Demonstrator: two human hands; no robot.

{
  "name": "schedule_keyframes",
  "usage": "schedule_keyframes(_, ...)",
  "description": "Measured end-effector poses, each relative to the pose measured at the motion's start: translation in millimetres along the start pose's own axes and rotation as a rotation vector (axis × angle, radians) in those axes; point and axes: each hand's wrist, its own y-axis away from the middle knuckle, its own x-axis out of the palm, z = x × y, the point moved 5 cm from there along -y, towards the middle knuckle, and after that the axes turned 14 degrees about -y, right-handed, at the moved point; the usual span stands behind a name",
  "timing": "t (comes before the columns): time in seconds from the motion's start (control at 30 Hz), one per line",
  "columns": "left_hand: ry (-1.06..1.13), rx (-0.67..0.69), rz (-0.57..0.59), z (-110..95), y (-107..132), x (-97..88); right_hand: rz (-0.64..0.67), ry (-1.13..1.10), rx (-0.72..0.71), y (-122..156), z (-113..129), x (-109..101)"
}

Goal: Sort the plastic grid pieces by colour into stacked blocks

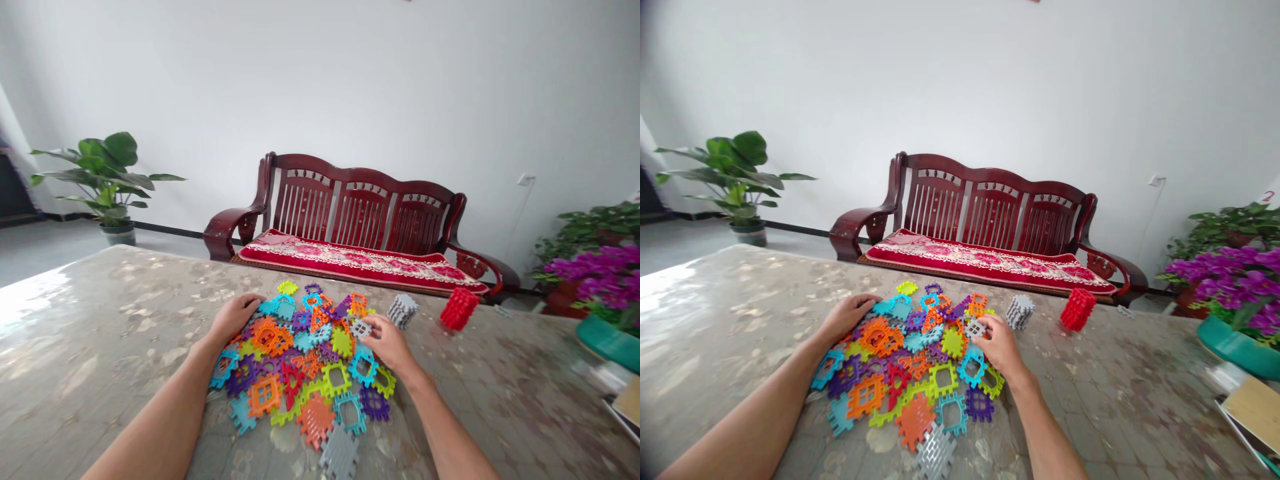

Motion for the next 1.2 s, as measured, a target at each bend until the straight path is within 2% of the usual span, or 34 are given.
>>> schedule_keyframes(0.17,0.02,-0.003,-0.003,-2,0,-1.6,0.014,0.28,-0.055,3,12,6)
schedule_keyframes(0.3,0.05,0.009,-0.001,-3,0,-1.9,-0.072,0.307,-0.111,4,18,-1)
schedule_keyframes(0.43,0.115,0.044,0.028,-6,1,-3.4,-0.294,0.257,-0.17,4,28,-31)
schedule_keyframes(0.57,0.242,0.08,0.117,-11,7,-6.9,-0.514,0.318,-0.142,-1,38,-70)
schedule_keyframes(0.67,0.299,0.088,0.168,-14,12,-9.8,-0.615,0.427,-0.095,-9,40,-93)
schedule_keyframes(0.77,0.31,0.087,0.173,-15,14,-11.1,-0.646,0.498,-0.051,-20,36,-107)
schedule_keyframes(0.9,0.309,0.063,0.138,-12,14,-10.5,-0.589,0.544,-0.01,-28,28,-113)
schedule_keyframes(0.97,0.299,0.049,0.111,-11,14,-10.8,-0.574,0.559,-0.076,-22,33,-107)
schedule_keyframes(1.03,0.279,0.033,0.093,-11,15,-11.5,-0.517,0.538,-0.199,-10,43,-92)
schedule_keyframes(1.1,0.262,0.033,0.089,-12,16,-12.6,-0.34,0.478,-0.302,9,53,-65)
schedule_keyframes(1.2,0.247,0.051,0.09,-15,18,-14.4,0.045,0.411,-0.375,48,65,-14)
